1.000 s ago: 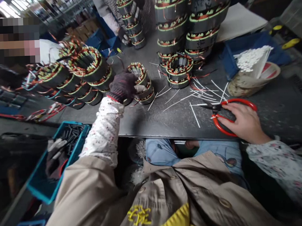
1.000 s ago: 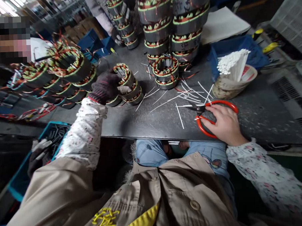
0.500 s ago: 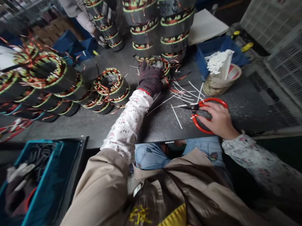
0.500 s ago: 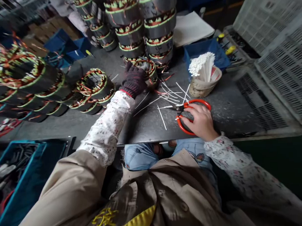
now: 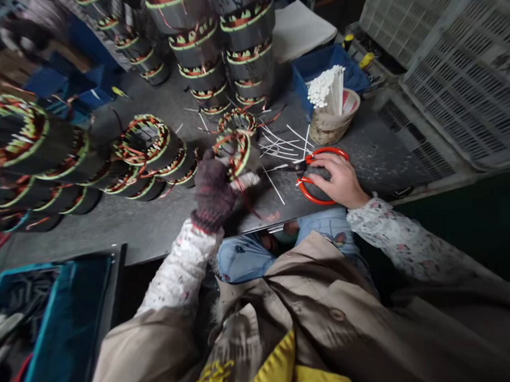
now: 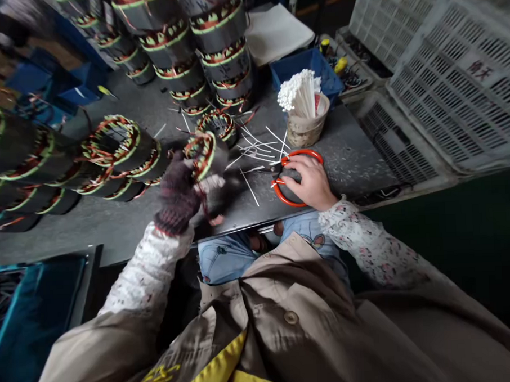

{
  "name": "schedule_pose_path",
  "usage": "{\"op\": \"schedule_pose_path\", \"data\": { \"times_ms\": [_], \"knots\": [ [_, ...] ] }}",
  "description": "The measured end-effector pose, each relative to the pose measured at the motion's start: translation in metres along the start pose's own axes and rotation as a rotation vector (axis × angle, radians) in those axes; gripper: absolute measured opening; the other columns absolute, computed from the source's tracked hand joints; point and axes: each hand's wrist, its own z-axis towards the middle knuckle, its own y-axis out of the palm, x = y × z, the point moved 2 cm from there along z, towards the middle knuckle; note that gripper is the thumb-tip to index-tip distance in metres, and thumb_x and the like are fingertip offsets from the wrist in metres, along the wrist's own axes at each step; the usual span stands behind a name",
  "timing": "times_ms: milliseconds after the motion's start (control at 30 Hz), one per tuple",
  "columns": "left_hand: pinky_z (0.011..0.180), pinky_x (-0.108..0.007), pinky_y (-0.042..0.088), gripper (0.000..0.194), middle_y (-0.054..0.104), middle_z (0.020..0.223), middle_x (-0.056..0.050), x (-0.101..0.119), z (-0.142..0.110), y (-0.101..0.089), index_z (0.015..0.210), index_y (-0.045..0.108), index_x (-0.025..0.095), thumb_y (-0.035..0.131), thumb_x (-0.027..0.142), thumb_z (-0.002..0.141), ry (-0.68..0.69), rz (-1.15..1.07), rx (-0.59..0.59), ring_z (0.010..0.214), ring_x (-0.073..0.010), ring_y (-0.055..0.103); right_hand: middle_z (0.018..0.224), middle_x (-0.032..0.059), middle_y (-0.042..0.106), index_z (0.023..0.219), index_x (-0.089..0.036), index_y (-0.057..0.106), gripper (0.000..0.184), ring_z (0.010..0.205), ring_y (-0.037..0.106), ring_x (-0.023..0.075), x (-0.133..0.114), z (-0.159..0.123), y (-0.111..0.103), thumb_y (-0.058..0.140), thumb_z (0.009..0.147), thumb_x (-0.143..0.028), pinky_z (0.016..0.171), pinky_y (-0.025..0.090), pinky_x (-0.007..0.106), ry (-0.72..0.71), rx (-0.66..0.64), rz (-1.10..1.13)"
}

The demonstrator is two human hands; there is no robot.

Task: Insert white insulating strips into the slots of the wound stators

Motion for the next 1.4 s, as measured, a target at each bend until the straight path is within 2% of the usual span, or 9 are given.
{"op": "schedule_pose_path", "data": {
  "times_ms": [200, 333, 533, 733, 833, 967, 1033, 1233, 1400],
  "knots": [
    [0.112, -0.059, 0.053, 0.038, 0.066, 0.072, -0.003, 0.041, -0.057, 0.005, 0.082, 0.064, 0.023, 0.063, 0.059, 0.094, 0.036, 0.109, -0.009, 0.081, -0.0243, 0.07, 0.112, 0.0147, 0.074, 0.103, -0.02, 0.067, 0.019, 0.108, 0.067, 0.0291, -0.01, 0.035, -0.03, 0.055, 0.095, -0.032, 0.094, 0.054, 0.048, 0.133, 0.026, -0.135],
    [0.121, -0.058, 0.046, 0.026, 0.077, 0.104, -0.007, 0.04, -0.061, 0.002, 0.112, 0.065, 0.023, 0.057, 0.045, 0.101, 0.038, -0.104, 0.087, 0.108, -0.0244, 0.073, 0.127, 0.0181, 0.069, 0.118, -0.016, 0.066, 0.028, 0.121, 0.058, 0.0297, -0.019, 0.086, -0.05, 0.053, 0.101, -0.034, 0.107, 0.047, 0.052, 0.238, 0.063, -0.394],
    [0.109, -0.048, 0.057, 0.032, 0.067, 0.128, -0.012, 0.067, -0.109, -0.002, 0.127, 0.058, 0.024, 0.058, 0.043, 0.101, -0.414, -0.104, 0.416, 0.127, -0.0243, 0.065, 0.123, 0.013, 0.071, 0.113, -0.025, 0.07, 0.031, 0.125, 0.061, 0.0378, -0.007, 0.11, -0.054, 0.043, 0.104, -0.038, 0.101, 0.05, 0.066, 0.16, 0.022, -0.486],
    [0.107, -0.046, 0.058, 0.026, 0.077, 0.11, -0.003, 0.113, -0.12, 0.01, 0.123, 0.064, 0.032, 0.065, 0.037, 0.097, -0.032, -0.046, 0.075, 0.109, -0.0211, 0.074, 0.12, 0.0145, 0.068, 0.124, -0.022, 0.059, 0.033, 0.103, 0.073, 0.0289, -0.048, 0.07, -0.061, 0.035, 0.106, -0.034, 0.085, 0.06, 0.047, 0.003, 0.266, -0.091],
    [0.125, -0.061, 0.038, 0.054, 0.071, 0.133, -0.013, 0.104, -0.093, 0.01, 0.143, 0.051, 0.024, 0.067, 0.046, 0.096, -0.192, 0.144, 0.199, 0.135, -0.0295, 0.062, 0.115, 0.0152, 0.07, 0.113, -0.023, 0.059, 0.025, 0.104, 0.073, 0.0307, -0.095, 0.02, -0.046, 0.037, 0.104, -0.032, 0.082, 0.061, 0.048, -0.138, 0.4, 0.089],
    [0.128, -0.059, 0.034, 0.065, 0.065, 0.14, -0.019, 0.084, -0.075, 0.02, 0.152, 0.034, 0.017, 0.052, 0.055, 0.103, -0.359, 0.214, 0.302, 0.14, -0.028, 0.059, 0.124, 0.0063, 0.074, 0.09, -0.03, 0.052, 0.023, 0.116, 0.072, 0.0272, -0.141, -0.049, 0.01, 0.033, 0.102, -0.032, 0.091, 0.061, 0.05, -0.266, -0.115, 0.328],
    [0.129, -0.056, 0.034, 0.053, 0.068, 0.136, -0.015, 0.08, -0.076, 0.024, 0.147, 0.038, 0.02, 0.042, 0.054, 0.107, -0.37, 0.186, 0.299, 0.138, -0.0248, 0.06, 0.122, 0.0084, 0.075, 0.09, -0.03, 0.052, 0.024, 0.115, 0.072, 0.0259, -0.15, -0.062, 0.035, 0.032, 0.102, -0.034, 0.091, 0.061, 0.049, -0.28, -0.173, 0.483],
    [0.128, -0.057, 0.032, 0.028, 0.075, 0.122, -0.006, 0.081, -0.079, 0.021, 0.117, 0.057, 0.023, 0.06, 0.046, 0.102, -0.362, 0.018, 0.316, 0.131, -0.0227, 0.064, 0.14, 0.0166, 0.063, 0.125, -0.026, 0.06, 0.037, 0.139, 0.056, 0.0343, -0.123, -0.003, 0.073, 0.032, 0.104, -0.038, 0.107, 0.049, 0.063, -0.116, -0.06, 0.257],
    [0.123, -0.052, 0.04, 0.021, 0.076, 0.108, -0.003, 0.077, -0.077, 0.024, 0.114, 0.065, 0.025, 0.065, 0.04, 0.099, -0.322, 0.105, 0.292, 0.113, -0.0208, 0.07, 0.123, 0.0082, 0.07, 0.127, -0.03, 0.053, 0.03, 0.117, 0.07, 0.024, -0.102, 0.017, 0.066, 0.033, 0.108, -0.04, 0.092, 0.061, 0.047, -0.178, 0.135, 0.516]
  ]
}}
